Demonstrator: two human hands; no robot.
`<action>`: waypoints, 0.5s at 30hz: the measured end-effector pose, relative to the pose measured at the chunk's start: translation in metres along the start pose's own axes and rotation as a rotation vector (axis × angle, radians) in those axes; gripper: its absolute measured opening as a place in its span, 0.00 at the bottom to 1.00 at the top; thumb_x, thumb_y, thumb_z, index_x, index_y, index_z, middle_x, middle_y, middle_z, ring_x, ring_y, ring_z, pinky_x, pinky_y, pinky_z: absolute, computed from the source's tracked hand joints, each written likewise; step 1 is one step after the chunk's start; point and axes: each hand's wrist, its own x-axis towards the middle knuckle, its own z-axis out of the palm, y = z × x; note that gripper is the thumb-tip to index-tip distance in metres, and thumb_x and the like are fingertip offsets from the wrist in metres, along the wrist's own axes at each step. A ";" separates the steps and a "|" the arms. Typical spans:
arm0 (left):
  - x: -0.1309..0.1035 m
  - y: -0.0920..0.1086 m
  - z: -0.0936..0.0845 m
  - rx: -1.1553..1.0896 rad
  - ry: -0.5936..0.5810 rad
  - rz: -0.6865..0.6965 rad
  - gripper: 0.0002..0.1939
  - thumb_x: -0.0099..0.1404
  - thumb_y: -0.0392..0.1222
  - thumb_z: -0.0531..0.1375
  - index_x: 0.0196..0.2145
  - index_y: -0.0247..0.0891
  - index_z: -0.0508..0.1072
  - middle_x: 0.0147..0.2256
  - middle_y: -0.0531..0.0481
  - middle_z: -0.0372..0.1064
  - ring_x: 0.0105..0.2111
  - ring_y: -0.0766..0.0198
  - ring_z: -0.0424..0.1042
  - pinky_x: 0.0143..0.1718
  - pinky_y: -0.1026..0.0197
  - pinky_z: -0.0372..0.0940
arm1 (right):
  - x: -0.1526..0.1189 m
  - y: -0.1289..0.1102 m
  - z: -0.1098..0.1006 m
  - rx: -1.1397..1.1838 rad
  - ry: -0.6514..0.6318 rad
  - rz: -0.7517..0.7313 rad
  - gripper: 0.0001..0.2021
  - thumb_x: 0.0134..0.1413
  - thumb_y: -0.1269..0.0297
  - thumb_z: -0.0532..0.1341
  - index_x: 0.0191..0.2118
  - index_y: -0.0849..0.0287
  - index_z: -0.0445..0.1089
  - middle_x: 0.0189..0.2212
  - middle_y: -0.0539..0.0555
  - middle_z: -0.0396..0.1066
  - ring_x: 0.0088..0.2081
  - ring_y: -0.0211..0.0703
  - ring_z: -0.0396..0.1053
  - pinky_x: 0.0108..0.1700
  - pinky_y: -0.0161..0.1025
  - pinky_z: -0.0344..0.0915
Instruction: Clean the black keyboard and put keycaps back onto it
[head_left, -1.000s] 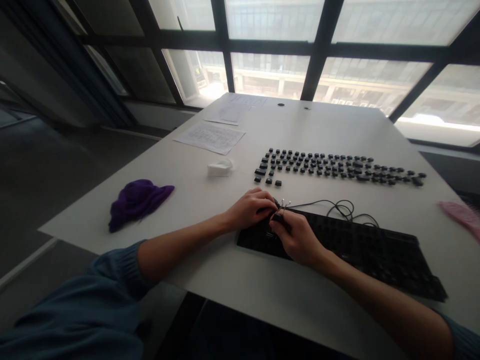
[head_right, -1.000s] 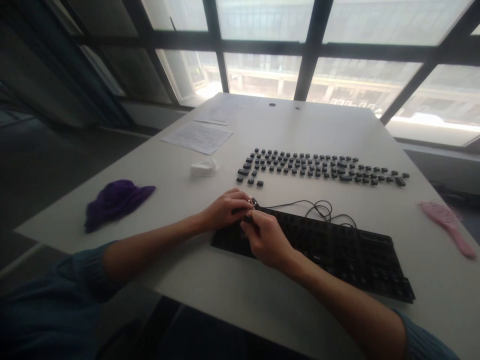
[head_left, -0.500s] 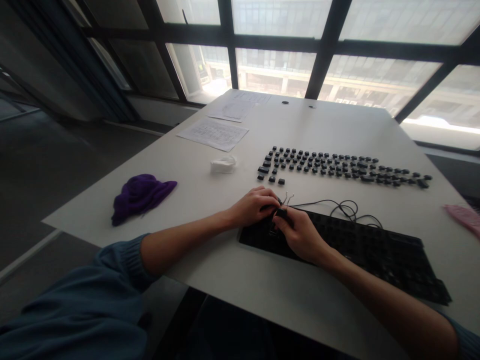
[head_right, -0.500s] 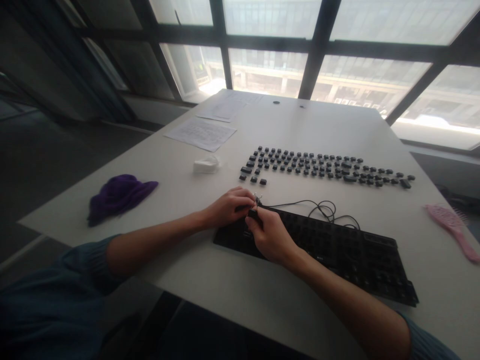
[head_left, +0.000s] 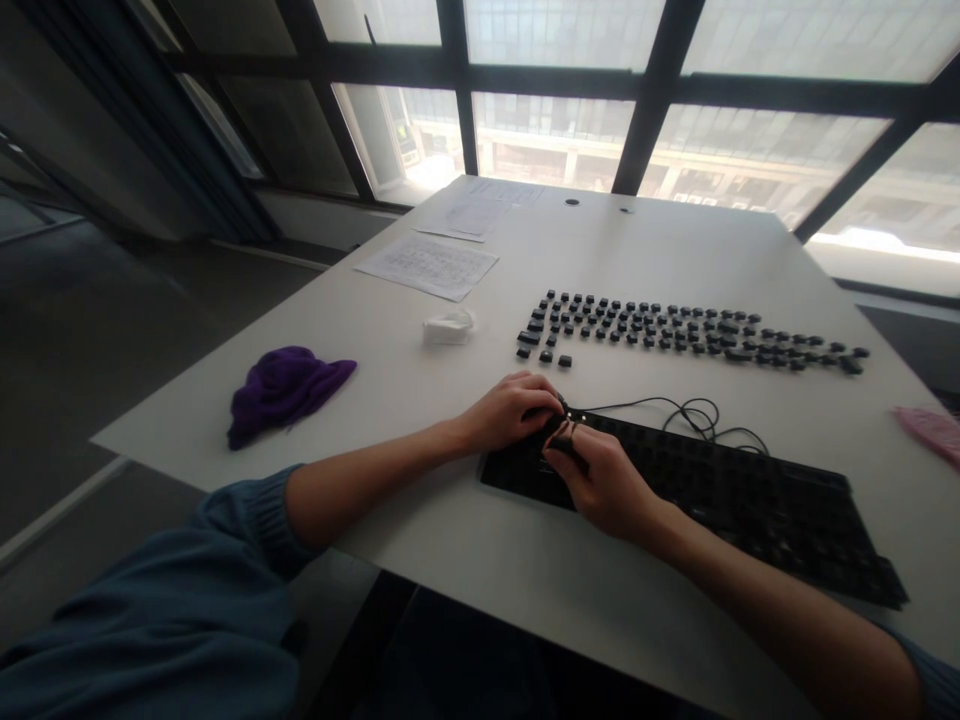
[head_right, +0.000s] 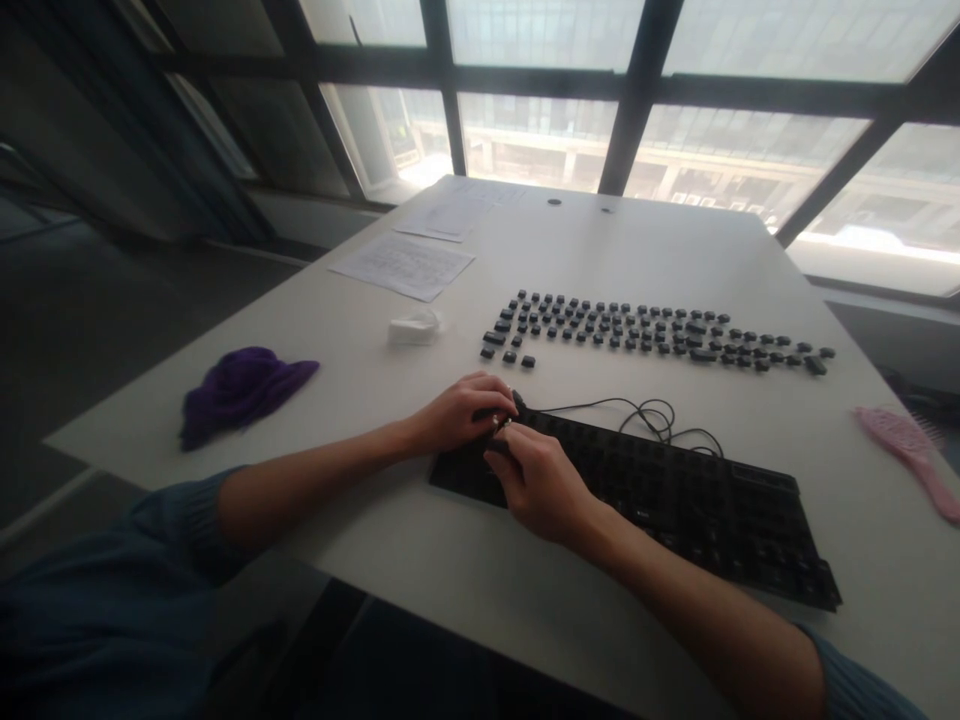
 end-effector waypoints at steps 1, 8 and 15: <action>0.000 0.000 0.000 -0.003 0.002 0.003 0.09 0.68 0.33 0.60 0.42 0.39 0.80 0.43 0.46 0.75 0.45 0.58 0.72 0.52 0.55 0.66 | 0.001 0.000 0.000 -0.001 0.002 0.019 0.09 0.66 0.68 0.57 0.31 0.57 0.63 0.30 0.52 0.67 0.31 0.41 0.63 0.36 0.39 0.62; 0.001 0.001 0.000 -0.015 0.019 0.008 0.08 0.67 0.33 0.60 0.39 0.39 0.80 0.42 0.46 0.76 0.44 0.59 0.73 0.50 0.55 0.67 | 0.003 0.005 0.000 -0.002 -0.032 0.127 0.12 0.64 0.67 0.60 0.27 0.58 0.64 0.25 0.49 0.65 0.27 0.39 0.62 0.32 0.38 0.59; 0.001 0.000 0.000 0.014 0.005 0.001 0.09 0.68 0.34 0.60 0.41 0.40 0.80 0.42 0.46 0.76 0.44 0.58 0.72 0.52 0.53 0.66 | -0.003 0.005 0.004 -0.078 -0.067 -0.040 0.10 0.65 0.66 0.60 0.29 0.57 0.68 0.29 0.52 0.66 0.30 0.40 0.64 0.33 0.39 0.62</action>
